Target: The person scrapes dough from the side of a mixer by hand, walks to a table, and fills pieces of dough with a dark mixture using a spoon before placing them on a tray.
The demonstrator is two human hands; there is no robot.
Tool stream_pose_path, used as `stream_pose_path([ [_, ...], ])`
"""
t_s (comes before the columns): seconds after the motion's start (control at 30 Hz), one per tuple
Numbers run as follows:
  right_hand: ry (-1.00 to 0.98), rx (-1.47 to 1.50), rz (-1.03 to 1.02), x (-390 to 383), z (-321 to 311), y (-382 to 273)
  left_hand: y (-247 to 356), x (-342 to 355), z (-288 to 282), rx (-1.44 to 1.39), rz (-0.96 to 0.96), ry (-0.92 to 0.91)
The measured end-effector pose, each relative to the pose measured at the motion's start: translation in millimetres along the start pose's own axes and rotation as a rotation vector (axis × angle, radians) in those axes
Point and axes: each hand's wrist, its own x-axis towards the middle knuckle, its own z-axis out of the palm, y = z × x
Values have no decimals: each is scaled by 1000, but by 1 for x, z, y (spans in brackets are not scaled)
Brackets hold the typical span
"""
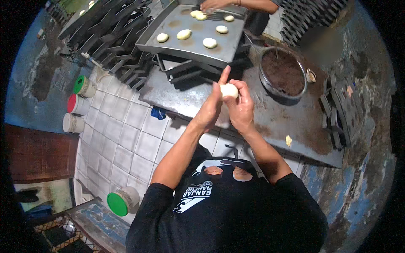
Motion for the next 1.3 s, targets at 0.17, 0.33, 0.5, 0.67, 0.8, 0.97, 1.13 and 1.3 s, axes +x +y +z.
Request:
stream_pose_path([
  [0.17, -139, 684, 725, 62, 91, 2, 39, 37, -93, 103, 71, 207],
  [0.33, -228, 710, 901, 128, 141, 9, 74, 59, -160, 160, 163, 166],
  [0.5, -302, 758, 1018, 169, 163, 27, 99, 83, -201, 55, 235, 226],
  [0.67, -144, -145, 653, 280, 159, 103, 114, 79, -272, -83, 327, 396],
  [0.8, -263, -1001, 34, 333, 137, 224, 122, 50, -300, 178, 191, 544],
  [0.97, -634, -988, -39, 351, 145, 281, 124, -2, -343, 208, 48, 705],
  [1.13, -811, -1016, 40, 363, 147, 295, 125, -10, -350, 264, 39, 715],
  [1.3, -614, -523, 512, 417, 145, 227, 130, 7, -339, 254, 97, 632],
])
